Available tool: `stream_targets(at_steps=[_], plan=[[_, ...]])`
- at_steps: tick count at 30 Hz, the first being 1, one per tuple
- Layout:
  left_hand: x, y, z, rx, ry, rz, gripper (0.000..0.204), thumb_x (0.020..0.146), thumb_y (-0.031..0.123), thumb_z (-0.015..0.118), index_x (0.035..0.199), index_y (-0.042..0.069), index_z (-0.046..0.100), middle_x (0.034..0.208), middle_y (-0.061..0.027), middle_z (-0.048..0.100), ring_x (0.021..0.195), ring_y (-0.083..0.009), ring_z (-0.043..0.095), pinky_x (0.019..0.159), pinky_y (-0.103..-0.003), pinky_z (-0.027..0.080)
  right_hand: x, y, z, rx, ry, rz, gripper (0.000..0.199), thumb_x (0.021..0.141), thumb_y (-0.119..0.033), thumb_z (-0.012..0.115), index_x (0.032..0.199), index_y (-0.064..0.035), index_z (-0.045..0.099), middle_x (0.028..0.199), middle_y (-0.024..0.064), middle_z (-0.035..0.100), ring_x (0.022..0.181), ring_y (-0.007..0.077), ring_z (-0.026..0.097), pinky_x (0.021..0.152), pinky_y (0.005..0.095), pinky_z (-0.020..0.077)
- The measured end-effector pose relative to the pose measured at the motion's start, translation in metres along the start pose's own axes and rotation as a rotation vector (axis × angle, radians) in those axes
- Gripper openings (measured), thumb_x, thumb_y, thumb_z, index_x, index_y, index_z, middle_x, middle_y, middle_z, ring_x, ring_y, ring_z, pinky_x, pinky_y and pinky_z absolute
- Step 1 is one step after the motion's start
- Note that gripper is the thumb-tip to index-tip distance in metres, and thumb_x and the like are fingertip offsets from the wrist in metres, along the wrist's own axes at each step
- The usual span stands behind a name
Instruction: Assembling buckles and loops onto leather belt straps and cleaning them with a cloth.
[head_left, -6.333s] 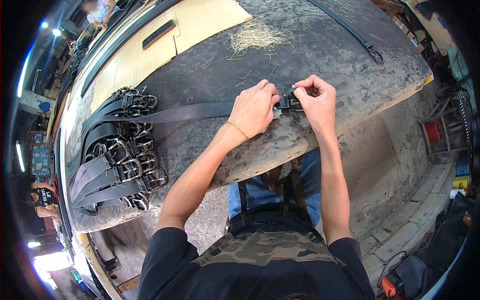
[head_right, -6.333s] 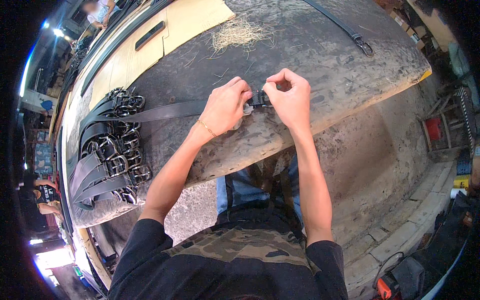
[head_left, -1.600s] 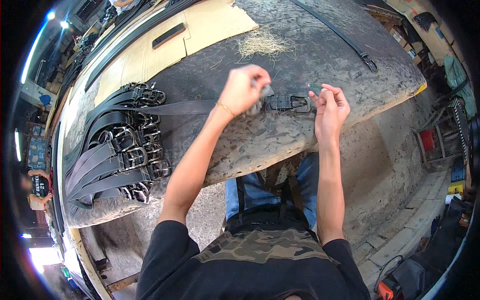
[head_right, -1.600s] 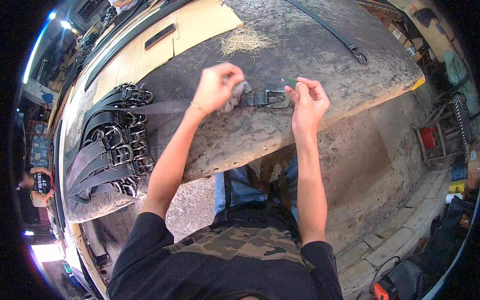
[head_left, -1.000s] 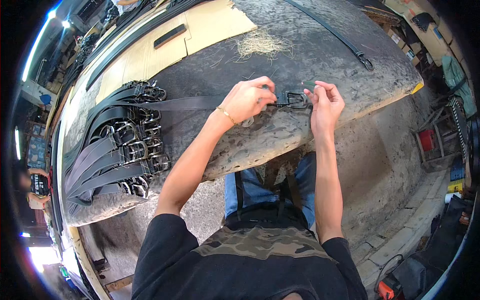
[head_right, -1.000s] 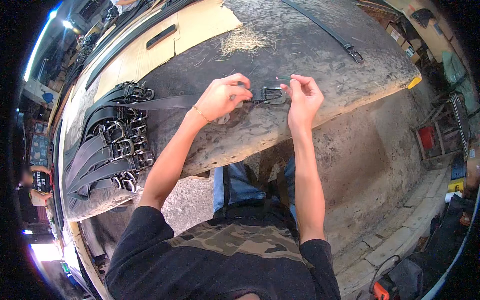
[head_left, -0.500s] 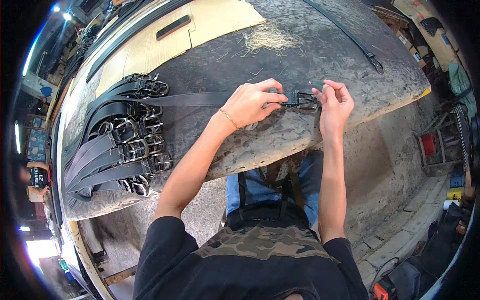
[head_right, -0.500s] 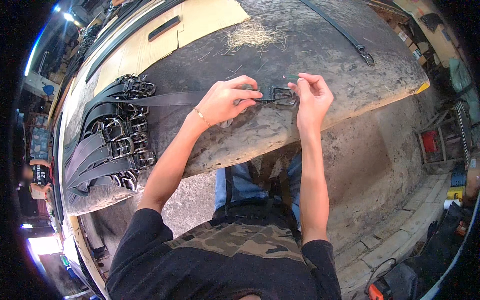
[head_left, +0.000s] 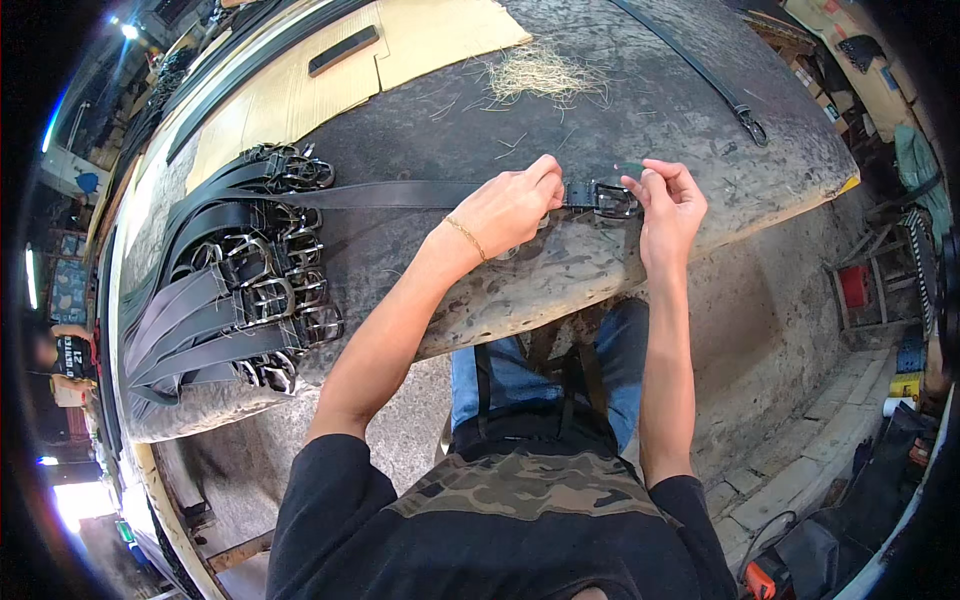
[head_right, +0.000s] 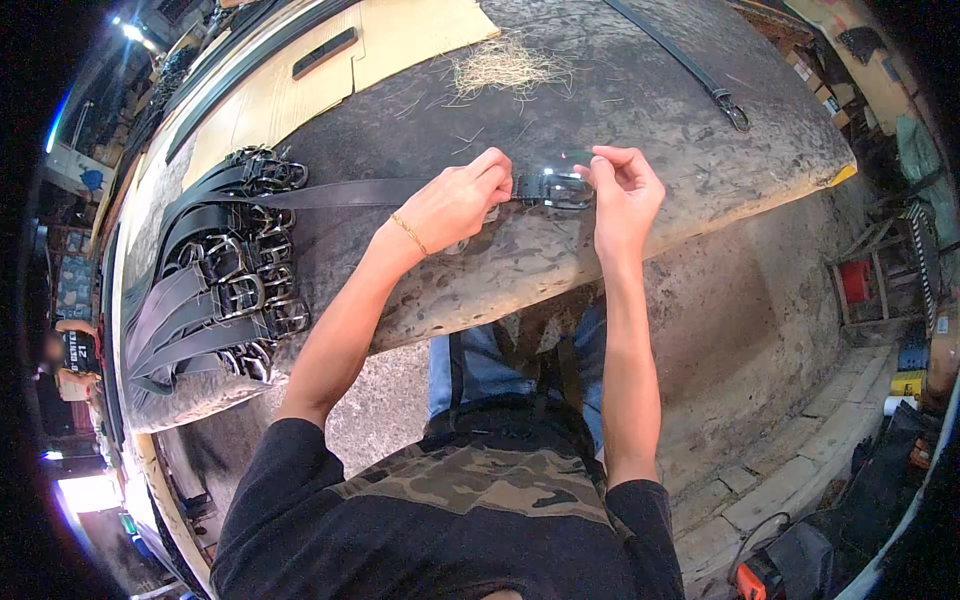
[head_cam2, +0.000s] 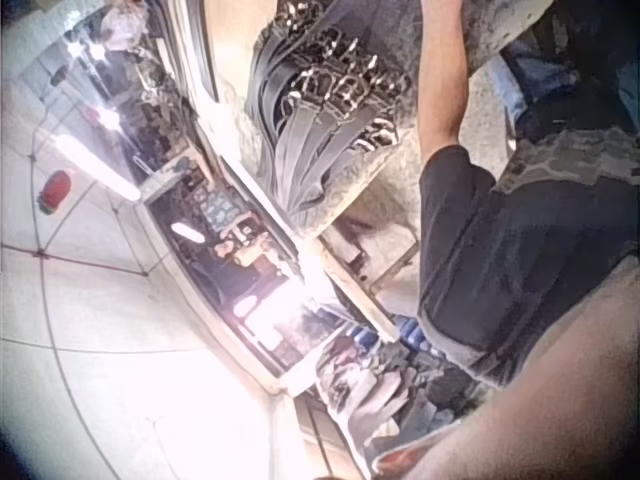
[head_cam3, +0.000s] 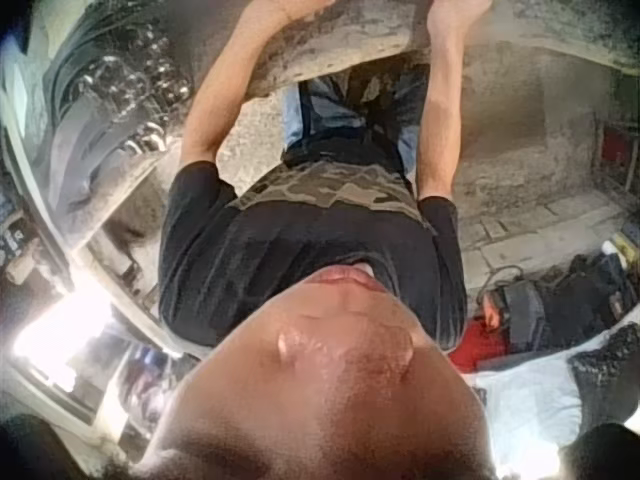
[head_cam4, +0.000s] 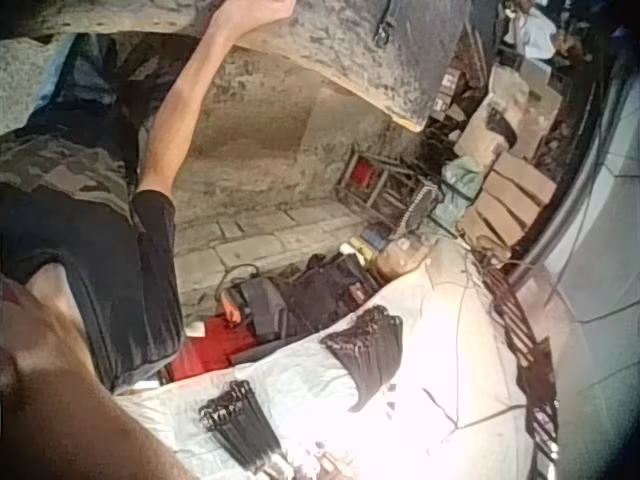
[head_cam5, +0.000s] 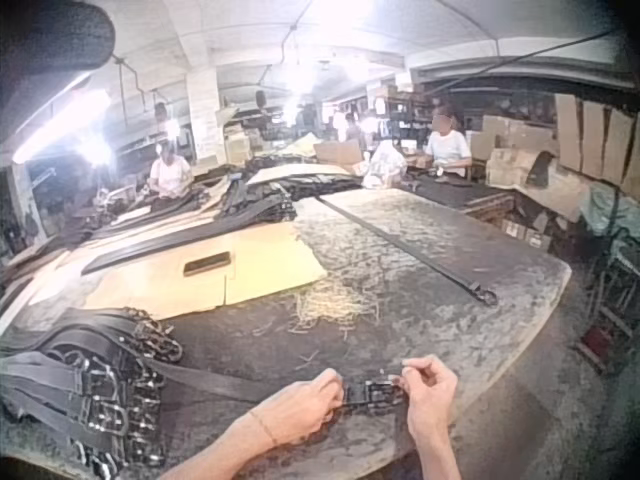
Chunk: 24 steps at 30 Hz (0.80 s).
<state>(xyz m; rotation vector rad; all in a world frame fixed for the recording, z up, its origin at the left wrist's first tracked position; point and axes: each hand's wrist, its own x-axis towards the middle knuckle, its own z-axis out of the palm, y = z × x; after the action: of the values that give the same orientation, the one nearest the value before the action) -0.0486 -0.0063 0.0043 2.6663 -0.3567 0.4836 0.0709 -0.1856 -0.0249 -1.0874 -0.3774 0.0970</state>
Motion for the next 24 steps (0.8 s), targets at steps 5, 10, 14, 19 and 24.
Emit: stream_targets(at_steps=[5,10,14,19,24], plan=[[0.001,0.006,-0.005,0.035,-0.062,-0.023,0.013,0.086,0.002,0.062,0.092,-0.004,0.051,0.100,-0.0142,0.052,0.080,-0.0357,0.061,0.069,-0.042,0.052,-0.002,-0.002,0.001,-0.066,-0.029,-0.022,0.006,0.090,0.004,0.058,0.090,0.0051,0.064,0.086,0.0040,0.060,0.077,0.0114,0.063,0.076,0.0294,0.0594],[-0.001,0.002,-0.004,0.084,-0.010,-0.023,0.014,0.077,0.000,0.062,0.088,-0.003,0.054,0.094,-0.0149,0.052,0.076,-0.0353,0.061,0.068,-0.042,0.052,-0.002,-0.001,0.002,-0.068,-0.083,-0.005,0.005,0.090,0.004,0.058,0.090,0.0048,0.063,0.085,0.0039,0.060,0.078,0.0120,0.063,0.077,0.0301,0.0593],[0.001,0.002,0.000,0.108,-0.002,-0.036,0.015,0.071,-0.001,0.062,0.084,-0.003,0.054,0.091,-0.0151,0.052,0.075,-0.0358,0.061,0.067,-0.042,0.052,-0.002,-0.004,0.002,-0.113,-0.073,0.008,0.006,0.091,0.003,0.058,0.090,0.0049,0.063,0.085,0.0036,0.060,0.077,0.0115,0.062,0.077,0.0302,0.0594],[0.002,0.003,-0.006,0.113,-0.072,-0.093,0.015,0.067,0.002,0.063,0.079,-0.004,0.055,0.091,-0.0153,0.054,0.076,-0.0372,0.061,0.069,-0.043,0.052,-0.003,-0.002,0.001,-0.073,-0.066,0.014,0.007,0.091,0.003,0.058,0.091,0.0048,0.064,0.084,0.0032,0.059,0.076,0.0100,0.060,0.076,0.0308,0.0597],[-0.003,0.000,-0.021,-0.110,-0.106,-0.105,0.016,0.068,0.005,0.065,0.082,-0.002,0.059,0.094,-0.0140,0.058,0.078,-0.0340,0.061,0.074,-0.040,0.053,-0.003,-0.004,0.003,-0.065,-0.048,0.008,0.007,0.091,0.003,0.057,0.091,0.0044,0.065,0.083,0.0023,0.058,0.075,0.0092,0.059,0.075,0.0310,0.0601]])
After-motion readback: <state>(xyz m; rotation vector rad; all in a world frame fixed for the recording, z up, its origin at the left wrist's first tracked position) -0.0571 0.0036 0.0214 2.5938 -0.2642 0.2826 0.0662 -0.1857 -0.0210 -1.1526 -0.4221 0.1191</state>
